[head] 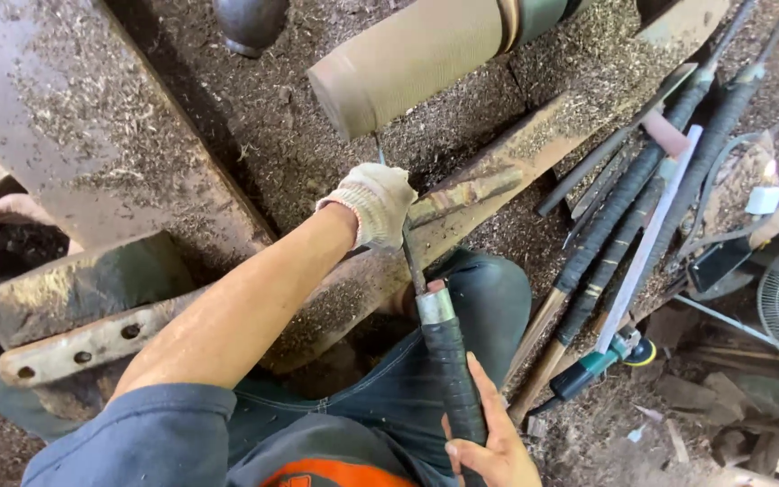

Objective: The person sits at a lathe and holds a chisel against a spinning wooden workpiece, shaping its surface. They occasionally pause to measure the workpiece with a ruler and then resume cutting with the chisel.

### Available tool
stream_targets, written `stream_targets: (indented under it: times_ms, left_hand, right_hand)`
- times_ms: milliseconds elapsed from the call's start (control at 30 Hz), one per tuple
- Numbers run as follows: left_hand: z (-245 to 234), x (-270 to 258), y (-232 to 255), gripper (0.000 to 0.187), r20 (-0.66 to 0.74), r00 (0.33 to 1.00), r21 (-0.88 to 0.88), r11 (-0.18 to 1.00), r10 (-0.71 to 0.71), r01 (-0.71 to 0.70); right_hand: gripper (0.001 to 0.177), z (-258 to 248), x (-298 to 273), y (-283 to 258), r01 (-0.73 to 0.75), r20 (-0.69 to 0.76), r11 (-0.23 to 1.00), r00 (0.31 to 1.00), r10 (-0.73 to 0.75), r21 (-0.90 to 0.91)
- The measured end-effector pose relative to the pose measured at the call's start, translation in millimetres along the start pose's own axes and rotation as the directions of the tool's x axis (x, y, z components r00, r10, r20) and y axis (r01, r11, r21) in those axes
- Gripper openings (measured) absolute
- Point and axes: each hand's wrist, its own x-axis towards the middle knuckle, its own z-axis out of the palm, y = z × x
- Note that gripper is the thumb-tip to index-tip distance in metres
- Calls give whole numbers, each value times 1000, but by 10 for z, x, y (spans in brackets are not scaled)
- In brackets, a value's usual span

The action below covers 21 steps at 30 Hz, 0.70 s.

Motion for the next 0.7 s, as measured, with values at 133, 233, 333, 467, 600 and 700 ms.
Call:
stream_targets:
  times_ms: [133,233,333,467,600,700]
  left_hand:
    - [-28,-23,13,34,-9,1000,-25,999,-30,30]
    - [-62,-37,27,34,24,997,-27,997,-75,76]
    - [-47,-56,43,33,35,994,-29,994,-102,103]
    - [-17,-43,49,33,27,992,-37,991,-126,127]
    - [-15,-72,52,33,7,986,-73,984,-164,164]
    - [-36,-81,71,33,23,985,-46,984,-169,170]
  right_hand:
    - [123,-47,-22,-150,-95,-11,995,995,95,12]
    - [123,-172,4,-201,-131,1,991,991,131,2]
    - [121,-273,32,-271,-173,15,985,985,173,-27]
    - [119,-426,96,-316,-211,14,971,977,213,-110]
    - [120,-645,166,-239,-77,163,991,982,94,-110]
    - [121,-657,187,-325,-109,168,989,978,125,-101]
